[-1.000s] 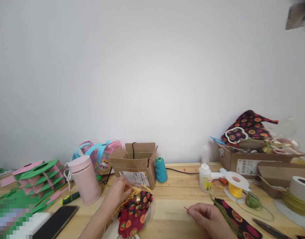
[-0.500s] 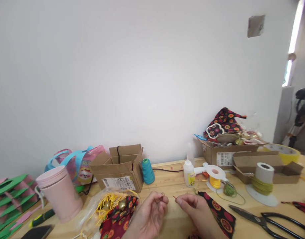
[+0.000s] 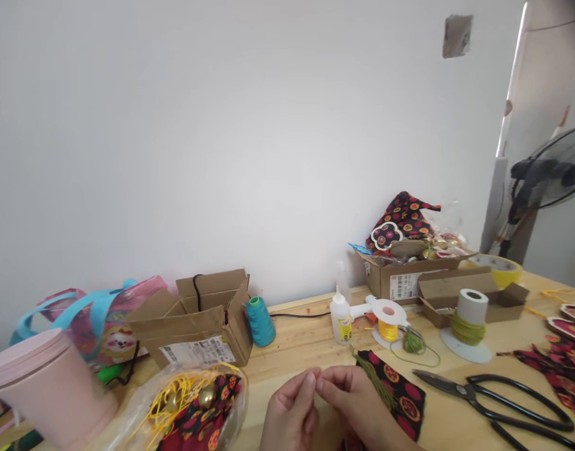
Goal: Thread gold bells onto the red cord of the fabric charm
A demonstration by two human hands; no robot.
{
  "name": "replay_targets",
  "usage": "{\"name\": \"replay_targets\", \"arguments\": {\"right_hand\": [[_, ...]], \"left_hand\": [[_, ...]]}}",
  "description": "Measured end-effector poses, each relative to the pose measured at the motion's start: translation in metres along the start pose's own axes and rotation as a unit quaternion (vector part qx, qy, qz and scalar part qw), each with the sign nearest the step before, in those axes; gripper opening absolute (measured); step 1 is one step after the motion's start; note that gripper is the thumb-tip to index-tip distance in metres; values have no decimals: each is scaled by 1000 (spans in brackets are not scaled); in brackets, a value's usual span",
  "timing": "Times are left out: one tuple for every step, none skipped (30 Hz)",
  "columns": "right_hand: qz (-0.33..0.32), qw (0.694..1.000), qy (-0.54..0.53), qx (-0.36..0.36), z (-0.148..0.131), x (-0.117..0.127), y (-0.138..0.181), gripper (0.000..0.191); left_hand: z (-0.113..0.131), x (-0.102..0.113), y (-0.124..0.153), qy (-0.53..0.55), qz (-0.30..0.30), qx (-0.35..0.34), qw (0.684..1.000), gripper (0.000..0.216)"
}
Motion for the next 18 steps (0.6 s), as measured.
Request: {"name": "replay_targets", "arguments": {"right_hand": [[0,1000,3,-6,2,0,0,29],[-5,1000,5,-9,3,-1,1,29],[-12,1000,6,-9,4,-2,1,28],[-21,1000,7,-7,4,-4,2,27],[-29,1000,6,-2,4,-5,2,26],[-38,999,6,4,3,-6,3,25],[-45,999,6,8,3,-7,3,24],[-48,999,6,10,3,-7,4,23],[-48,999,4,8,2,-6,4,22],[-44,999,2,5,2,-5,4,22],[-38,999,0,0,2,-4,4,21],[-31,1000,-2,-5,2,-3,3,21],[-24,1000,-7,-8,1,-2,3,21],[-21,1000,-13,-8,1,-1,3,21],[-21,1000,-20,-6,0,0,2,21],[-22,999,-26,-3,-1,0,2,21],[-25,999,-31,1,-2,-1,2,21],[-28,999,-34,4,-3,-2,2,21]], "left_hand": [[1,1,0,-6,0,-7,1000,23],[1,3,0,-6,2,-13,1000,20],[2,5,0,-3,7,-18,1000,18],[2,7,-1,4,17,-20,1000,19],[2,9,-1,12,27,-20,999,20],[1,11,-1,20,35,-17,999,21],[0,12,-1,27,38,-11,999,21],[-1,11,-1,33,35,-2,999,21],[-2,10,-1,36,27,7,999,21],[-2,9,0,38,16,15,999,21],[-2,7,0,39,8,20,999,21],[-2,6,0,39,4,22,999,20],[-2,5,0,40,7,22,999,19],[-1,5,0,41,12,20,999,19],[-1,4,0,41,15,19,999,20],[-1,4,0,41,17,17,999,21],[-1,4,0,40,14,13,999,21],[-1,4,0,39,7,9,999,19]]}}
Point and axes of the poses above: each hand's wrist, its own y-axis away from the middle knuckle, its own x-axis out of the back of the hand, z = x × y, the point moved 5 cm from there along -y, towards the middle knuckle, and after that the axes turned 8 degrees about z, right-handed, at the moved point
